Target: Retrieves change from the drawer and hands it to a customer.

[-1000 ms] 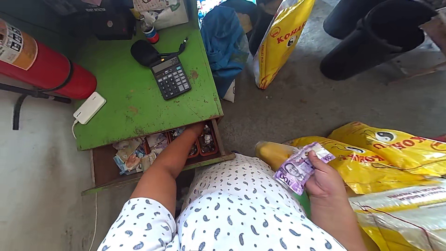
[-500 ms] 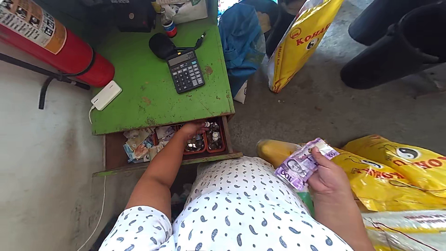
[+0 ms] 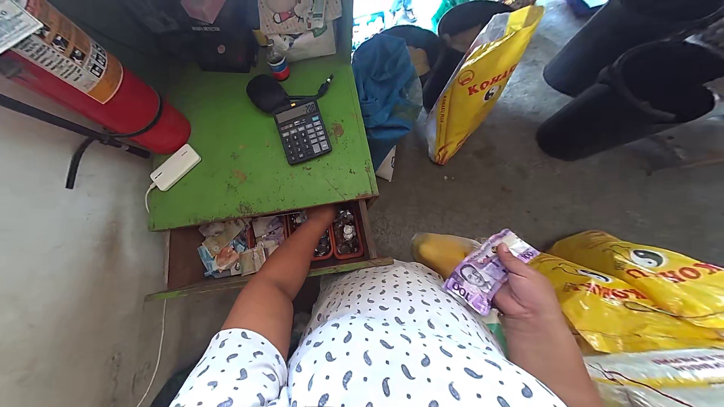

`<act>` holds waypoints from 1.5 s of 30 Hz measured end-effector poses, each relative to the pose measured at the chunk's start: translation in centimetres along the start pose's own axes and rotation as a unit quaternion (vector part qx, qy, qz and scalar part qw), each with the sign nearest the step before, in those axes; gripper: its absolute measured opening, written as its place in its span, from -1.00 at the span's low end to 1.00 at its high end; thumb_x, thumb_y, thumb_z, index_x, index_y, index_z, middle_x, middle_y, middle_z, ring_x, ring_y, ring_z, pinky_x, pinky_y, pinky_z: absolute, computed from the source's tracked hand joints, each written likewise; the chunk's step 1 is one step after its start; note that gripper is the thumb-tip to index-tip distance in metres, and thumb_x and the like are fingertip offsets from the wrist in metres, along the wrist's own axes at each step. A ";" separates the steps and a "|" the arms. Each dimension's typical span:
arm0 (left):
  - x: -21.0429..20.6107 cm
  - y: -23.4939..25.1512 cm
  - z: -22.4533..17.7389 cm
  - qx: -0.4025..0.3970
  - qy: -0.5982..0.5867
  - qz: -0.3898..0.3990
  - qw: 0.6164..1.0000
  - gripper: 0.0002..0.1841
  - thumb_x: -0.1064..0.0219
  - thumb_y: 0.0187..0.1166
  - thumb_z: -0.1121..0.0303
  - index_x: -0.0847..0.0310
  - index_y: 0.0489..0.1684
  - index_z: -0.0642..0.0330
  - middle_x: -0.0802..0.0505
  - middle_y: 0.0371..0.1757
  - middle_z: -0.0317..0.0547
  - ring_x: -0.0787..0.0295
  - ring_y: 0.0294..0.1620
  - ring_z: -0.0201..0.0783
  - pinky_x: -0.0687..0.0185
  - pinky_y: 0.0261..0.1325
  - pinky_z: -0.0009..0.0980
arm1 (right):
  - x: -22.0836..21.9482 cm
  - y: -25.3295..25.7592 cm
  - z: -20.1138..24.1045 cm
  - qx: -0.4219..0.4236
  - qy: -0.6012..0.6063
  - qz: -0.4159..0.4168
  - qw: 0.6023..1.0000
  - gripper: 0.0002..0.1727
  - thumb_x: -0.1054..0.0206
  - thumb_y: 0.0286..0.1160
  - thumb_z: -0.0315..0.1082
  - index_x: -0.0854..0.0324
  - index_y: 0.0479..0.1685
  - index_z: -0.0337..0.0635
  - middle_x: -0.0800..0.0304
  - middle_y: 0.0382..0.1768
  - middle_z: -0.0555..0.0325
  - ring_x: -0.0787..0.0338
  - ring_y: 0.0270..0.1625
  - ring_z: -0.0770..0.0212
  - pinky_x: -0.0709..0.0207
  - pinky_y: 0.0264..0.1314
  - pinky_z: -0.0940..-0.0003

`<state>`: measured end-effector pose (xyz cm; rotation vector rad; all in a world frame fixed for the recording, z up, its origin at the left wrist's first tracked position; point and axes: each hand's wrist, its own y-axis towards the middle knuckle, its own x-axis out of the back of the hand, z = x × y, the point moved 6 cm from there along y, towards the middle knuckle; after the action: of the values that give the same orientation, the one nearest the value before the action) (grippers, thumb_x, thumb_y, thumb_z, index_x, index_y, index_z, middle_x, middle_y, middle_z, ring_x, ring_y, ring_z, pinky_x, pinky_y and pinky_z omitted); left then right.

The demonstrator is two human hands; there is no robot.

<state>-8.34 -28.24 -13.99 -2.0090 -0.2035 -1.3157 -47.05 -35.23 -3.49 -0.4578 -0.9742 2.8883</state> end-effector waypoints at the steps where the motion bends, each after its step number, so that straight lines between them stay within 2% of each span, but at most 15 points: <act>1: -0.1 0.2 -0.6 0.002 0.008 -0.001 1.000 -0.46 -0.22 0.68 0.03 -0.58 0.51 0.19 -0.62 0.57 0.27 -0.43 0.66 0.29 -0.27 0.58 0.44 | -0.1 0.0 0.0 0.000 -0.002 -0.002 1.000 -0.79 -0.03 0.87 -0.29 -0.50 0.10 -0.22 -0.84 -0.29 0.15 -0.90 -0.25 0.31 -0.86 -0.12 0.33; 10: 0.5 0.2 -1.1 -0.055 -0.044 0.021 0.997 -0.43 -0.17 0.74 -0.01 -0.50 0.59 0.17 -0.60 0.59 0.23 -0.40 0.70 0.22 -0.24 0.65 0.36 | 0.1 0.2 0.3 -0.011 -0.004 -0.012 1.000 -0.77 0.00 0.88 -0.26 -0.51 0.05 -0.18 -0.85 -0.33 0.18 -0.90 -0.29 0.33 -0.86 -0.17 0.33; 13: 0.6 -3.6 -0.2 -0.169 -0.017 0.119 0.978 -0.67 -0.21 0.72 0.28 -0.67 0.24 0.32 -0.82 0.16 0.30 -0.74 0.30 0.27 -0.55 0.36 0.32 | -0.3 1.0 0.2 -0.021 -0.006 -0.018 1.000 -0.77 -0.01 0.88 -0.26 -0.51 0.05 -0.18 -0.84 -0.34 0.18 -0.90 -0.31 0.34 -0.86 -0.19 0.34; 16: 2.0 -10.6 2.0 -0.136 -0.137 0.146 0.970 -0.71 -0.17 0.68 0.34 -0.63 0.06 0.44 -0.80 -0.03 0.27 -0.78 0.06 0.16 -0.63 0.23 0.11 | -0.9 2.4 -0.1 -0.033 -0.009 -0.020 0.999 -0.78 -0.02 0.87 -0.26 -0.49 0.08 -0.18 -0.83 -0.34 0.18 -0.89 -0.32 0.34 -0.86 -0.20 0.34; 18: 2.6 -15.3 3.3 -0.090 -0.163 0.023 0.982 -0.73 -0.17 0.63 0.37 -0.68 -0.06 0.44 -0.82 -0.12 0.22 -0.81 -0.04 0.10 -0.70 0.14 0.03 | -1.4 3.3 -0.3 -0.036 -0.023 -0.027 0.999 -0.81 -0.05 0.86 -0.28 -0.48 0.11 -0.19 -0.82 -0.34 0.19 -0.88 -0.33 0.35 -0.85 -0.21 0.36; 19: 2.5 -17.2 3.8 -0.104 -0.147 -0.115 0.977 -0.77 -0.22 0.57 0.40 -0.72 -0.22 0.43 -0.84 -0.25 0.18 -0.86 -0.19 0.06 -0.78 -0.02 -0.03 | -1.9 3.7 -0.3 -0.037 -0.032 -0.031 0.998 -0.81 -0.05 0.86 -0.28 -0.47 0.11 -0.19 -0.81 -0.35 0.20 -0.87 -0.33 0.35 -0.84 -0.22 0.38; 22: 1.1 -19.6 4.5 -0.195 -0.069 -0.438 0.875 -0.83 -0.27 0.51 0.39 -0.62 -0.45 0.27 -0.87 -0.35 0.03 -0.89 -0.32 -0.15 -0.84 -0.13 -0.35 | -3.3 5.0 -0.3 -0.040 -0.035 -0.036 0.998 -0.81 -0.08 0.84 -0.28 -0.47 0.12 -0.21 -0.80 -0.36 0.19 -0.86 -0.36 0.35 -0.83 -0.25 0.37; 25: 1.0 -19.4 4.4 -0.239 -0.041 -0.519 0.820 -0.82 -0.28 0.54 0.36 -0.57 -0.48 0.20 -0.87 -0.37 -0.02 -0.89 -0.34 -0.21 -0.83 -0.15 -0.41 | -5.1 6.4 0.6 -0.036 -0.042 -0.035 0.998 -0.79 -0.12 0.83 -0.27 -0.48 0.16 -0.22 -0.79 -0.32 0.17 -0.85 -0.35 0.34 -0.82 -0.24 0.36; 32: 4.3 -14.2 5.4 -0.234 -0.097 -0.552 0.794 -0.83 -0.34 0.52 0.36 -0.60 -0.45 0.22 -0.87 -0.31 -0.01 -0.89 -0.26 -0.26 -0.83 -0.07 -0.45 | -7.7 8.7 5.6 -0.005 -0.060 -0.014 0.998 -0.74 -0.14 0.81 -0.23 -0.45 0.25 -0.19 -0.80 -0.25 0.17 -0.88 -0.28 0.31 -0.84 -0.16 0.32; 35: 7.7 -10.7 6.4 -0.152 -0.286 -0.493 0.807 -0.83 -0.29 0.46 0.46 -0.61 -0.45 0.43 -0.90 -0.27 0.06 -0.87 -0.29 -0.33 -0.79 -0.16 -0.47 | -9.0 8.9 8.2 0.007 -0.081 -0.015 0.997 -0.72 -0.14 0.81 -0.23 -0.46 0.28 -0.18 -0.80 -0.25 0.17 -0.86 -0.27 0.32 -0.82 -0.17 0.33; 36: 9.3 -9.5 6.3 -0.131 -0.387 -0.449 0.794 -0.90 -0.21 0.51 0.51 -0.54 -0.32 0.40 -0.88 -0.22 -0.07 -0.81 -0.32 -0.46 -0.73 -0.21 -0.56 | -9.5 8.8 9.1 0.008 -0.087 -0.019 0.996 -0.71 -0.14 0.81 -0.22 -0.44 0.31 -0.17 -0.78 -0.24 0.18 -0.85 -0.28 0.33 -0.81 -0.18 0.34; 39: 13.2 -5.3 2.1 -0.147 -0.699 -0.268 0.646 -0.73 0.13 0.76 0.50 -0.45 -0.27 -0.01 -0.90 -0.28 -0.33 -0.60 -0.68 -0.61 -0.48 -0.65 -0.72 | -8.9 9.7 11.6 0.021 -0.069 -0.032 0.997 -0.69 -0.22 0.76 -0.25 -0.45 0.34 -0.16 -0.80 -0.22 0.13 -0.85 -0.29 0.27 -0.81 -0.22 0.27; 40: 13.9 -4.0 -0.5 -0.170 -0.770 -0.182 0.588 -0.69 0.09 0.80 0.40 -0.53 -0.33 -0.09 -0.92 -0.28 -0.30 -0.67 -0.65 -0.57 -0.53 -0.64 -0.70 | -8.3 10.4 12.3 0.030 -0.058 -0.029 0.997 -0.68 -0.25 0.74 -0.28 -0.45 0.36 -0.15 -0.81 -0.21 0.11 -0.85 -0.29 0.26 -0.81 -0.22 0.26; 42: 14.2 -1.4 -6.9 -0.221 -0.838 -0.004 0.499 -0.85 -0.31 0.59 0.36 -0.78 -0.34 -0.10 -0.93 -0.22 -0.21 -0.84 -0.43 -0.44 -0.71 -0.46 -0.60 | -7.0 11.9 13.9 0.044 -0.042 -0.007 0.998 -0.64 -0.24 0.72 -0.38 -0.45 0.44 -0.09 -0.81 -0.16 0.08 -0.85 -0.28 0.23 -0.81 -0.21 0.24; 45: 12.3 1.8 -19.0 -0.247 -0.808 0.192 0.499 -0.90 -0.43 0.41 0.39 -0.83 -0.25 -0.06 -0.86 -0.23 -0.25 -0.76 -0.42 -0.46 -0.64 -0.47 -0.59 | -4.1 14.5 16.5 0.036 -0.039 0.021 0.998 -0.49 -0.17 0.72 -0.52 -0.40 0.62 0.04 -0.78 -0.03 0.00 -0.83 -0.23 0.18 -0.78 -0.14 0.22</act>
<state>-15.71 -44.60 -0.13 -2.8045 -0.1653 1.3143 -47.52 -57.06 1.31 -0.3664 -0.8784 2.9883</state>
